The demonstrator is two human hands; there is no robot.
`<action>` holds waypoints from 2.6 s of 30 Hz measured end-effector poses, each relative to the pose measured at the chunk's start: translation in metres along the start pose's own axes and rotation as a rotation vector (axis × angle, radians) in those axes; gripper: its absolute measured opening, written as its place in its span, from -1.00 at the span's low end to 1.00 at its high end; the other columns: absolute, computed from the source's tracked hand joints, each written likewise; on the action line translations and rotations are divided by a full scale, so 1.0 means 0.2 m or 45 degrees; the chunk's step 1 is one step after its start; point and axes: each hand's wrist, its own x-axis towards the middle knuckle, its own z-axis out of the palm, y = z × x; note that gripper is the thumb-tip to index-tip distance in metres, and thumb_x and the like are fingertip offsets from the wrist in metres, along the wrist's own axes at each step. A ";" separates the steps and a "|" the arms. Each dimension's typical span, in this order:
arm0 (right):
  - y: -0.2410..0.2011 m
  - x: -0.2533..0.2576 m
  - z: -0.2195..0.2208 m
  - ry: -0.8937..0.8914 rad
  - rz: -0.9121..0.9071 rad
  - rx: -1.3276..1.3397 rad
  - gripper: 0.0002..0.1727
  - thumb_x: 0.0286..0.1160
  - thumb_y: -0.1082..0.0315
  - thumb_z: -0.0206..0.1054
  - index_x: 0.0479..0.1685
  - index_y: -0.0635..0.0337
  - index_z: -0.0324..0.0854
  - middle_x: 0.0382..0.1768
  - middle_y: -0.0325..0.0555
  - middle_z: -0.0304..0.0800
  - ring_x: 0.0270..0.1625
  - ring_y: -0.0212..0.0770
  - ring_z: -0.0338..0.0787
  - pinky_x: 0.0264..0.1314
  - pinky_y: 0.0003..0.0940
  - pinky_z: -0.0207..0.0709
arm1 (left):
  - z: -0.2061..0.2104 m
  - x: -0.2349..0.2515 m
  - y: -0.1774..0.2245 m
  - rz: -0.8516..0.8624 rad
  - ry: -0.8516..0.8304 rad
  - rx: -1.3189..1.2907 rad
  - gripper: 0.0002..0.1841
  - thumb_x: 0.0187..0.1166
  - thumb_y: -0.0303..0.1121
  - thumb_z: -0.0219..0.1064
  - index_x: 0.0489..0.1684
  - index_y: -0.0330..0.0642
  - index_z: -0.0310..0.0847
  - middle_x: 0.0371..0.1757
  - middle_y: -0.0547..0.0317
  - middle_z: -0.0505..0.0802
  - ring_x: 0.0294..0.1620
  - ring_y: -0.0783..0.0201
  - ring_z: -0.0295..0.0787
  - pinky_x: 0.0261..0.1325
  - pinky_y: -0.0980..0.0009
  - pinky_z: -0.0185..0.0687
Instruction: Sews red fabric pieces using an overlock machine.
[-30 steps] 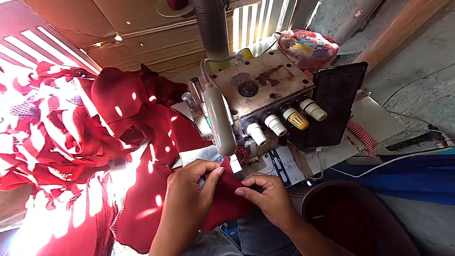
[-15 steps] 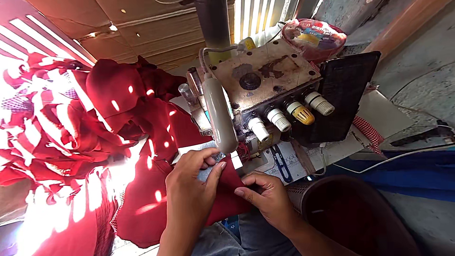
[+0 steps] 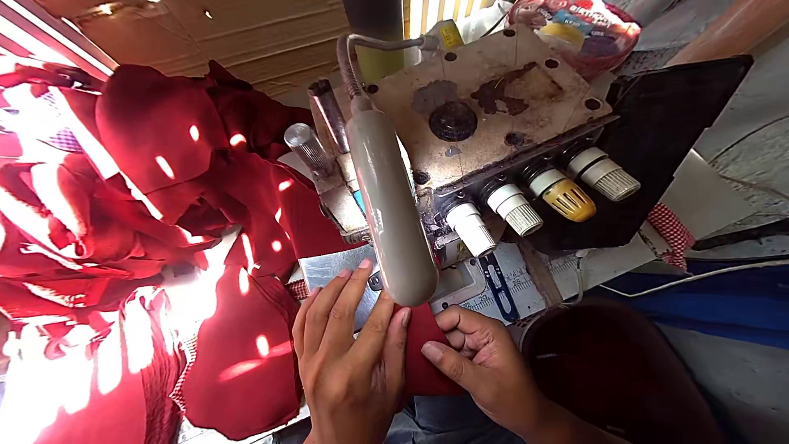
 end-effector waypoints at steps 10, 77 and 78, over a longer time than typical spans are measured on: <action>-0.01 0.02 -0.01 0.037 -0.019 -0.103 -0.83 0.60 0.48 0.37 0.04 0.39 0.64 -0.25 -0.12 0.90 -0.25 -0.42 0.87 -0.18 -0.55 0.77 | 0.02 0.02 -0.04 0.035 -0.004 -0.019 -0.68 0.71 -0.12 0.26 0.13 0.01 0.91 0.36 0.02 0.84 0.48 0.00 0.69 0.64 -0.16 0.32; -0.05 -0.09 0.07 -0.076 0.500 0.468 -0.85 0.67 0.47 0.30 0.04 0.35 0.69 -0.13 -0.07 0.92 -0.08 -0.27 0.93 0.09 -0.27 0.82 | -0.04 -0.49 0.11 -1.334 0.073 -2.430 -0.49 0.50 0.06 0.44 0.32 -0.03 0.69 0.20 0.02 0.88 0.26 0.12 0.84 0.31 0.06 0.75; -0.06 -0.09 0.08 -0.064 0.493 0.455 -0.86 0.67 0.47 0.30 0.01 0.35 0.69 -0.15 -0.06 0.92 -0.11 -0.27 0.93 0.06 -0.27 0.83 | -0.07 -0.46 0.09 -1.268 0.251 -2.392 -0.57 0.51 -0.16 0.48 0.31 -0.08 0.66 0.16 -0.01 0.89 0.22 0.12 0.87 0.27 0.07 0.80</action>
